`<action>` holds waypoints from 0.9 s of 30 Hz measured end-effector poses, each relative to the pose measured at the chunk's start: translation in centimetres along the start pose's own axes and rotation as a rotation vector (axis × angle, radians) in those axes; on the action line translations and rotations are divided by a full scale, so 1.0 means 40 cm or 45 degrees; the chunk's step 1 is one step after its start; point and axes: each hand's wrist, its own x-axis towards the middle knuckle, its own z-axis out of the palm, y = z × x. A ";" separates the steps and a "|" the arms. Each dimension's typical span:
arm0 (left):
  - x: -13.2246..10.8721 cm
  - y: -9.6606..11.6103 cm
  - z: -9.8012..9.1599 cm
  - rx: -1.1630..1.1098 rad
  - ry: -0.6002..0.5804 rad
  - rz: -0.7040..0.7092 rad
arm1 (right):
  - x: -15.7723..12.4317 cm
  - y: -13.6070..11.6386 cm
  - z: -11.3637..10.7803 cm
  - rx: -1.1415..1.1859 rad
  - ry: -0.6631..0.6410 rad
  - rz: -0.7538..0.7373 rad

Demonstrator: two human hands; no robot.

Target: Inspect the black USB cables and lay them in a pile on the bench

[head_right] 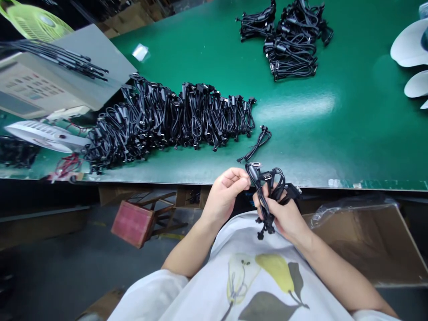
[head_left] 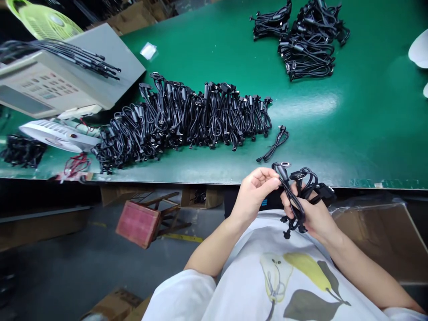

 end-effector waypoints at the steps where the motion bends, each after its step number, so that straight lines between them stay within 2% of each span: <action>1: -0.001 -0.001 0.001 0.004 -0.018 0.011 | 0.002 0.001 -0.001 -0.020 0.009 -0.011; 6: 0.000 -0.012 0.005 0.018 0.057 0.039 | -0.011 0.011 -0.021 -0.470 0.062 -0.149; 11: 0.007 -0.013 -0.001 0.109 -0.089 0.021 | -0.022 0.001 -0.052 -1.044 0.039 -0.394; 15: 0.013 -0.018 -0.007 0.164 -0.071 -0.020 | -0.017 -0.019 -0.073 -1.397 -0.146 -0.682; 18: 0.011 -0.018 -0.006 0.230 -0.041 -0.042 | -0.015 -0.036 -0.079 -1.483 -0.308 -0.813; 20: 0.007 -0.014 -0.004 0.239 -0.043 -0.044 | -0.016 -0.044 -0.079 -1.493 -0.326 -0.793; 22: 0.003 -0.009 -0.004 0.208 -0.059 -0.051 | -0.020 -0.045 -0.079 -1.434 -0.258 -0.683; 25: -0.004 -0.001 -0.004 0.203 -0.088 -0.031 | -0.025 -0.038 -0.080 -1.205 -0.151 -0.452; 27: -0.010 0.005 -0.003 0.263 -0.098 0.007 | -0.027 -0.028 -0.083 -1.015 -0.154 -0.334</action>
